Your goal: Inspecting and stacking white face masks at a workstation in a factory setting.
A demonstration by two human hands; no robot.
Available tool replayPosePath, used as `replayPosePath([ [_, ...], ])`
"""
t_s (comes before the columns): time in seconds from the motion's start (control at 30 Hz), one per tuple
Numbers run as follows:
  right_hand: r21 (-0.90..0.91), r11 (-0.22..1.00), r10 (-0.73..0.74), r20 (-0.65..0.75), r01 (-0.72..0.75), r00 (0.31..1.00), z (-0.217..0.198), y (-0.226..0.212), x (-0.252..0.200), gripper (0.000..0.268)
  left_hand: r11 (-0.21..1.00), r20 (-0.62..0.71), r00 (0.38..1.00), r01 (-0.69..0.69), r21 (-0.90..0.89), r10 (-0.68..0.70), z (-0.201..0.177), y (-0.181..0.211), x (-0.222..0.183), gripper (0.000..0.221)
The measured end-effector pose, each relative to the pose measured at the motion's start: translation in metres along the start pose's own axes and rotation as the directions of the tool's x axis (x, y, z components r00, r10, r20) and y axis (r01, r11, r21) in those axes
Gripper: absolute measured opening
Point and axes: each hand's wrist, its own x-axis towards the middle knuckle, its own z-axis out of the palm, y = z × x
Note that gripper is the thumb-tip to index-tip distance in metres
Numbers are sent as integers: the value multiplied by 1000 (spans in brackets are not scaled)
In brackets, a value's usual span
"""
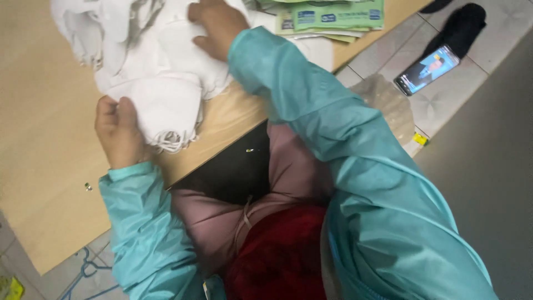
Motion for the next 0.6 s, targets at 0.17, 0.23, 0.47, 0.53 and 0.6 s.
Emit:
replayPosePath([
  [0.17, -87, 994, 80, 167, -66, 983, -9, 1, -6, 46, 1000, 24, 1000, 10, -16, -9, 2, -5, 1, 11],
  [0.23, -82, 992, 116, 209, -101, 971, -9, -1, -5, 47, 1000, 24, 1000, 12, -4, -12, 4, -7, 2, 6],
  [0.47, -233, 971, 72, 72, -54, 995, 8, 1, -1, 31, 957, -13, 1000, 2, 290, 1, 0, -12, 5, 10],
  [0.53, -269, 963, 33, 21, -26, 999, 10, -3, 1, 33, 951, -6, 1000, -4, 310, 6, -6, -18, 8, 9],
  [0.6, -217, 975, 57, 59, -43, 997, 12, -4, 5, 39, 841, 60, 975, -215, 496, 213, -13, -33, 17, 7],
])
